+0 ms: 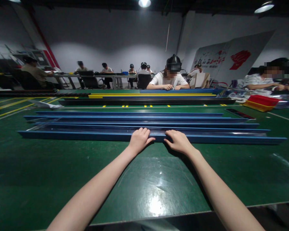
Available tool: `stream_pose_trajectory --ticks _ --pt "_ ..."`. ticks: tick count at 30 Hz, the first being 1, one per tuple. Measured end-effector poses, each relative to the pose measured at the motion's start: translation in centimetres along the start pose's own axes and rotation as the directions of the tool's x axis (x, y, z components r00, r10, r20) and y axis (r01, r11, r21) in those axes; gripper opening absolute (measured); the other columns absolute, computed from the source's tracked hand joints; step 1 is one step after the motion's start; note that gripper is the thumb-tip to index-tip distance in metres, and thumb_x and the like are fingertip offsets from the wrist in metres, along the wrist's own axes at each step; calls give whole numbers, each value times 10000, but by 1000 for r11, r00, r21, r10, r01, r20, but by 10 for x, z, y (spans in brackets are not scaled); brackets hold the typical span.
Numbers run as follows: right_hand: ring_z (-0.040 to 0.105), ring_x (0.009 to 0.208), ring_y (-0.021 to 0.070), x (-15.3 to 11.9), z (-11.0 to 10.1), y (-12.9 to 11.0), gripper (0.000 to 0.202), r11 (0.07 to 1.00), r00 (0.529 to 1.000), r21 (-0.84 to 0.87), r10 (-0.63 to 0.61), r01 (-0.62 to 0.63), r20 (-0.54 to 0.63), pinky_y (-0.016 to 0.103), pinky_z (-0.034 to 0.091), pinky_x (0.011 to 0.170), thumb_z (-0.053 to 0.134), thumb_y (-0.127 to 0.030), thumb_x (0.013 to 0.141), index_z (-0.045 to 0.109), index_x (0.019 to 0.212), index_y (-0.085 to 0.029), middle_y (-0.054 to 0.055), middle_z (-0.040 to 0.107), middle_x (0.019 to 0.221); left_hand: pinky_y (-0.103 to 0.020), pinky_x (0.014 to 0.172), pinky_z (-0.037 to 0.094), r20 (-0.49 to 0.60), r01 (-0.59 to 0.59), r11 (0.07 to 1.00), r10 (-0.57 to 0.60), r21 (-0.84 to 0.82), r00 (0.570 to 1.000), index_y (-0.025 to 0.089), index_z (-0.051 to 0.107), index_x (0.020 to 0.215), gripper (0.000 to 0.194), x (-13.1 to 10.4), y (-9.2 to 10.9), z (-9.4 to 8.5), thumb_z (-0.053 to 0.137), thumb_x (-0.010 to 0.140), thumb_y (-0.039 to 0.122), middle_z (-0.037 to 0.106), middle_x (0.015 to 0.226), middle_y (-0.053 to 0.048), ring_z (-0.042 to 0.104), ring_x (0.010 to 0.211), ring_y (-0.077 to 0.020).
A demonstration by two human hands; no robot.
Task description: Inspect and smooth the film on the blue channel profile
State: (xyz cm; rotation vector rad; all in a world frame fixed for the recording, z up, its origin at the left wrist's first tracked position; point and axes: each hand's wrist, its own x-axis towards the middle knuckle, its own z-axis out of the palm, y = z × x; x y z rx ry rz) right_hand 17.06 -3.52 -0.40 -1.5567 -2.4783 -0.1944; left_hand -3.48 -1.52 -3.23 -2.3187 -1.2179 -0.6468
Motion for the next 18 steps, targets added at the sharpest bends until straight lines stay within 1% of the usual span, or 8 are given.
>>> stream_pose_trajectory --ticks 7,13,18 --pt "542 850 181 0 0 0 204 1000 1000 -4 -3 3 -1 253 333 687 440 -316 823 559 930 -190 71 620 917 -286 618 351 2 8 1000 -8 -7 1000 165 528 807 344 0 1 -1 467 812 504 575 814 -62 520 772 -194" --pt "542 845 179 0 0 0 203 1000 1000 -7 1 -1 -2 248 329 682 441 -318 822 555 933 -192 66 620 911 -278 631 357 -3 11 1000 -11 -2 1000 167 521 804 346 0 1 -4 456 817 507 569 821 -60 513 771 -187" --pt "543 849 179 0 0 0 210 1000 1000 -7 -8 8 -4 251 335 690 437 -317 823 558 935 -186 70 619 913 -292 652 352 -13 26 1000 -26 -9 1000 168 520 804 346 0 1 -5 479 801 512 563 814 -63 494 783 -199"
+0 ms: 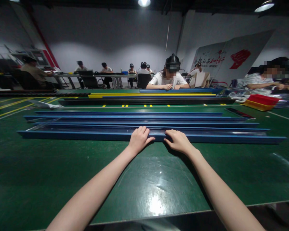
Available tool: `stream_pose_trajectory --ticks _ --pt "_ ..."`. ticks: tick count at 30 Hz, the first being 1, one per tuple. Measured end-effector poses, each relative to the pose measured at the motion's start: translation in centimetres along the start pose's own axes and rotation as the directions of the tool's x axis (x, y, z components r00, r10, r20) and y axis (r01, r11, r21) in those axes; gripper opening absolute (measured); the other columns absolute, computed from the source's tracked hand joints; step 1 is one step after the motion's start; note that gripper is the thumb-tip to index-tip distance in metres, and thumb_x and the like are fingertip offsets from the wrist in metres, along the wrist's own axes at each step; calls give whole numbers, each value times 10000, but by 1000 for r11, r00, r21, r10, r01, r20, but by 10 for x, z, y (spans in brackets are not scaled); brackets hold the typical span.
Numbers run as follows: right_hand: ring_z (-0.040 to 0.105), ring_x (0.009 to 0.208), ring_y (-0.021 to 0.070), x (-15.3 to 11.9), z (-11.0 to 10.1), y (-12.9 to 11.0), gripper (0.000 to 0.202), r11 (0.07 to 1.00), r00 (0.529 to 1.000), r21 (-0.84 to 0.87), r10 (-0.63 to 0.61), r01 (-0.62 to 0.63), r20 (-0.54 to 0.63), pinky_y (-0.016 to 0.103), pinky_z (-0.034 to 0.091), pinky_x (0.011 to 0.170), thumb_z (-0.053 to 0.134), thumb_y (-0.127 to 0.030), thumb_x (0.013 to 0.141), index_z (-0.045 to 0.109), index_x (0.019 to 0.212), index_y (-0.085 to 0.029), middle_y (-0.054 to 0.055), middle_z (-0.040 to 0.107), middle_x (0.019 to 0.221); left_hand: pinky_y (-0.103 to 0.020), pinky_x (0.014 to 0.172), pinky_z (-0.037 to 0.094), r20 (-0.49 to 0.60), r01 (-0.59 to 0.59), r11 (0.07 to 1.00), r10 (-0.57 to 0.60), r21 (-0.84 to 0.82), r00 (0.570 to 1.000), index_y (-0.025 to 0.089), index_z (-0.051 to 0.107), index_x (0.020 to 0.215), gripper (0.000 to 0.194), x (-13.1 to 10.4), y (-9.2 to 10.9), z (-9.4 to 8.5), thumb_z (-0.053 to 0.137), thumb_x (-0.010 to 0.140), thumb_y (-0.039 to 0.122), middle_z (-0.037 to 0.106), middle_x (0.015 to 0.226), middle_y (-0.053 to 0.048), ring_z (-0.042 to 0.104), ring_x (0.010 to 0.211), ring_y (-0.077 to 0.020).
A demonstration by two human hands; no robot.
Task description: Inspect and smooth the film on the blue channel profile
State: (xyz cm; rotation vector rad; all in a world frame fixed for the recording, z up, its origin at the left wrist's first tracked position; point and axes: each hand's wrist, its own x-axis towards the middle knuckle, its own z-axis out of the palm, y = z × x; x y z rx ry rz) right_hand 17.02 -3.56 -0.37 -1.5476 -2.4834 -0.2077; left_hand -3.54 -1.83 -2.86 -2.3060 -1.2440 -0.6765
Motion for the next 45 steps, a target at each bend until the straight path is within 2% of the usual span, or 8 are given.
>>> stream_pose_trajectory --ticks 11,27,32,36,45 --pt "542 866 185 0 0 -1 210 1000 1000 1 8 -8 8 254 337 696 437 -310 823 559 944 -190 73 621 932 -313 651 327 3 9 1000 -9 15 1000 168 527 796 355 0 0 -1 478 796 520 557 803 -65 477 778 -209" --pt "550 846 181 0 -1 0 202 1000 1000 -14 -17 16 -20 253 339 685 435 -311 829 557 927 -182 68 623 912 -283 655 375 -15 14 1000 -15 -17 1000 160 514 785 351 0 0 2 499 783 510 553 796 -60 496 771 -194" --pt "555 834 181 0 3 0 266 999 999 -23 -23 22 -33 252 339 689 396 -382 864 560 902 -176 68 627 908 -282 655 384 -11 29 999 -30 -28 999 164 511 776 354 0 0 2 513 770 518 552 804 -58 498 773 -194" --pt "544 799 179 2 8 0 315 999 996 -42 -26 23 -83 254 336 681 351 -418 885 556 859 -180 64 619 850 -284 651 389 -20 33 999 -33 -26 999 165 510 762 363 1 -1 2 508 767 528 550 799 -60 496 769 -195" --pt "504 779 158 5 14 -2 179 994 970 38 -88 99 -226 235 327 663 422 -305 871 541 814 -184 43 579 812 -283 658 385 -56 19 999 -21 -32 998 170 507 743 361 0 -3 4 514 764 531 543 779 -51 485 761 -189"
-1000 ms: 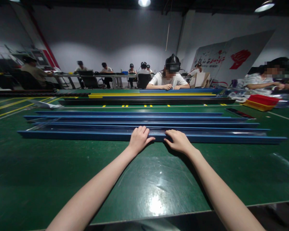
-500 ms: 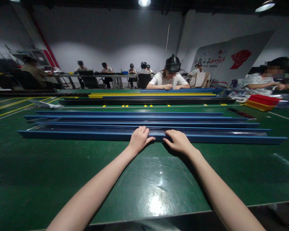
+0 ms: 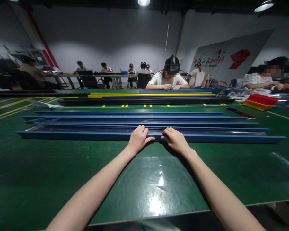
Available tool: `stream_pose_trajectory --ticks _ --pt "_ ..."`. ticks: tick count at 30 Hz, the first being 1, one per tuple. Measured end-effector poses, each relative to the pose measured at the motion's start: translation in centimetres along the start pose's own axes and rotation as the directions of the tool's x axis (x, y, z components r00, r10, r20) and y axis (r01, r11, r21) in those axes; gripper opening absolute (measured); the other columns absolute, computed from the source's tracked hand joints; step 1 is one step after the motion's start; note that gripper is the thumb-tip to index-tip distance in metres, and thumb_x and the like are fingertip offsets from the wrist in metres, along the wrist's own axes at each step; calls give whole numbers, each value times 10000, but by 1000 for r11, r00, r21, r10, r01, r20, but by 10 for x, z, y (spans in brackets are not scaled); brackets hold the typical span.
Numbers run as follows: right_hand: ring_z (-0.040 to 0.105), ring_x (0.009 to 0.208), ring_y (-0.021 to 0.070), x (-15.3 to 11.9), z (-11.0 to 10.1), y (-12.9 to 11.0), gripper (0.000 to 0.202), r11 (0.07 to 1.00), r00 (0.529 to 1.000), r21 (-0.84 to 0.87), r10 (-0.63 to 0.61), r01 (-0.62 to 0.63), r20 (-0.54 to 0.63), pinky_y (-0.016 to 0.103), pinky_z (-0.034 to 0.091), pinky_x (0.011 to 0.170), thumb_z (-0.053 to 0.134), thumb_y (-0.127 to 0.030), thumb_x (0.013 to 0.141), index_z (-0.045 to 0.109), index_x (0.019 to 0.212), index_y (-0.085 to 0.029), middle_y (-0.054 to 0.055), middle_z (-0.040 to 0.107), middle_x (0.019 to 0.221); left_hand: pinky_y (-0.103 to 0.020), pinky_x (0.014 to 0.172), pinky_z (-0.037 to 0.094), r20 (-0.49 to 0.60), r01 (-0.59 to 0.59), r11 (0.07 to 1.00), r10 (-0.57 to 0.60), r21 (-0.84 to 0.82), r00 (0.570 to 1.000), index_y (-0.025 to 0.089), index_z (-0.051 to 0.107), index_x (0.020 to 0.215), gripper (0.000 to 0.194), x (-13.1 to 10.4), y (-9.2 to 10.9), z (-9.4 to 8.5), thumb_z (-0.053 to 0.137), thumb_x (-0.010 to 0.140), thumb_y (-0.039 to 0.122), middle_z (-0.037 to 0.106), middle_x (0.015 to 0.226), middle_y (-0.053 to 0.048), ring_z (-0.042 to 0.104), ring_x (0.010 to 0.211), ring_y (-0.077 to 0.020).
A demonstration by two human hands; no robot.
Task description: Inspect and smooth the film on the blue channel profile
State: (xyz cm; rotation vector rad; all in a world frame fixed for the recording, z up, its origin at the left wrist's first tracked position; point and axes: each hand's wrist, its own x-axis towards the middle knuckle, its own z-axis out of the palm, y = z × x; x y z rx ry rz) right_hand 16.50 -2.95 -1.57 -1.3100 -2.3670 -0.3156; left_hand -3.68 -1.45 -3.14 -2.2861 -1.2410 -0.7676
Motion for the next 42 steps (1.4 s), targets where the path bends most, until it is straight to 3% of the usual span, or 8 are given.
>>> stream_pose_trajectory --ticks 13,20,30,42 --pt "522 738 148 6 -8 2 152 996 998 -89 -26 30 49 248 288 630 451 -265 839 548 769 -171 44 592 780 -298 643 340 -14 -75 997 75 31 997 158 536 763 365 -1 -2 0 482 795 517 573 771 -51 485 752 -195" --pt "535 733 149 1 -18 12 139 996 993 -79 49 -41 103 239 284 600 457 -258 815 560 764 -180 39 606 785 -290 626 308 -37 -127 992 128 24 991 163 553 810 273 -2 -1 1 479 837 424 588 796 -46 494 759 -185" --pt "540 710 153 -12 -26 30 151 980 975 -138 166 -146 145 238 276 573 445 -278 802 561 749 -197 39 618 801 -288 631 321 -39 -121 992 122 19 992 159 552 816 283 -3 -2 3 465 845 427 595 814 -45 500 750 -174" --pt "520 782 182 -5 -10 8 270 991 997 -132 38 -29 69 261 335 667 417 -415 852 540 845 -174 68 600 840 -289 643 329 21 -88 996 89 -9 996 166 553 854 280 -3 -1 2 448 854 425 588 837 -55 506 776 -179"
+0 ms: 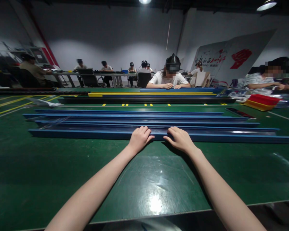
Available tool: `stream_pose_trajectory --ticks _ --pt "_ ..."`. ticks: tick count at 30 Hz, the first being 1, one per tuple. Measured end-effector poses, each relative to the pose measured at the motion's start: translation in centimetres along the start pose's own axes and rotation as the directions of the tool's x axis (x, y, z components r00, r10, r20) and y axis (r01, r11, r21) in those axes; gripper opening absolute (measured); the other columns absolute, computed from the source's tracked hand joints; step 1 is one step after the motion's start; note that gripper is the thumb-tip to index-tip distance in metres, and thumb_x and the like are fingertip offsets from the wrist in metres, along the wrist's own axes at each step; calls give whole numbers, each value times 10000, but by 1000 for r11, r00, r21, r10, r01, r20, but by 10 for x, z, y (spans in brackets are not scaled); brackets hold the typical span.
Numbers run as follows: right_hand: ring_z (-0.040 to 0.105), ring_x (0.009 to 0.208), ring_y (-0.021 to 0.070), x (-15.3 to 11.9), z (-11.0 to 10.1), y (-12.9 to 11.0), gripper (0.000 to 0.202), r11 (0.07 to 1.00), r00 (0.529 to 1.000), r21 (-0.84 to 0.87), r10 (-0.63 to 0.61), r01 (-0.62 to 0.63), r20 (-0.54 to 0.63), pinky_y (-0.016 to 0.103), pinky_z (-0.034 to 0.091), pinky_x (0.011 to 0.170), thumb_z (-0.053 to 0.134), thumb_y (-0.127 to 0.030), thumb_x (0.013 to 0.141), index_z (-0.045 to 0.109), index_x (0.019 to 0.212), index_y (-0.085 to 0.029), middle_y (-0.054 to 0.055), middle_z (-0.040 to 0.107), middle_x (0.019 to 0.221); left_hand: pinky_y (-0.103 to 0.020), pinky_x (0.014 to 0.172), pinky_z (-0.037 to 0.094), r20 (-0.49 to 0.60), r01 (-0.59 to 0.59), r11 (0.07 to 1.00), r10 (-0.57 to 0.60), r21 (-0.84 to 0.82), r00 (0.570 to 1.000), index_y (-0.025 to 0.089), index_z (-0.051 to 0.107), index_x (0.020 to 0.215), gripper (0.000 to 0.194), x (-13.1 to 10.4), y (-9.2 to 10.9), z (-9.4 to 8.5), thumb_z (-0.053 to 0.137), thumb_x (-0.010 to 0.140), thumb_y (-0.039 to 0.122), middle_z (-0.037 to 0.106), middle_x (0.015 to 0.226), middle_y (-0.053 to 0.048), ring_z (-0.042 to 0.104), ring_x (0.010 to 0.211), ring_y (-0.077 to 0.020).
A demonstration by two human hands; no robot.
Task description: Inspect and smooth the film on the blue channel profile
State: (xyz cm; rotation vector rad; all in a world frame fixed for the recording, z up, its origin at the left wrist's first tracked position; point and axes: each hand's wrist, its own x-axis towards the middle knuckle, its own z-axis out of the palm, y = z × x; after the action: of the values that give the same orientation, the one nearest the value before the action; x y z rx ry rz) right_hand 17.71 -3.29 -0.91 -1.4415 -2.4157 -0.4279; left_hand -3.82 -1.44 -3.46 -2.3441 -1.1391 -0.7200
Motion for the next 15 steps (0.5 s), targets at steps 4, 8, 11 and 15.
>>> stream_pose_trajectory --ticks 4,8,11,15 --pt "510 763 169 5 5 -7 210 999 999 21 -31 32 -44 251 329 659 437 -356 857 534 817 -174 55 588 814 -289 641 329 7 -3 1000 3 14 1000 164 556 848 285 0 0 -1 445 854 426 588 838 -56 506 776 -180" --pt "503 737 159 6 5 -4 197 999 997 42 -32 35 -68 249 311 642 445 -336 855 536 789 -175 50 584 789 -290 641 327 -3 -6 1000 6 22 1000 162 558 851 286 0 0 0 447 853 427 593 840 -54 507 773 -180" --pt "503 731 160 7 4 -2 197 999 997 27 -41 42 -64 253 298 638 446 -325 851 543 773 -172 56 590 782 -291 642 324 -5 -3 1000 3 11 1000 164 558 857 289 0 0 0 448 852 431 598 841 -50 510 773 -182" --pt "513 738 164 9 3 -2 181 999 998 16 -45 46 -40 253 293 637 457 -311 840 548 767 -173 57 597 780 -294 647 320 3 3 1000 -3 -1 1000 163 559 883 296 -1 -1 0 451 850 436 604 847 -55 515 782 -186"
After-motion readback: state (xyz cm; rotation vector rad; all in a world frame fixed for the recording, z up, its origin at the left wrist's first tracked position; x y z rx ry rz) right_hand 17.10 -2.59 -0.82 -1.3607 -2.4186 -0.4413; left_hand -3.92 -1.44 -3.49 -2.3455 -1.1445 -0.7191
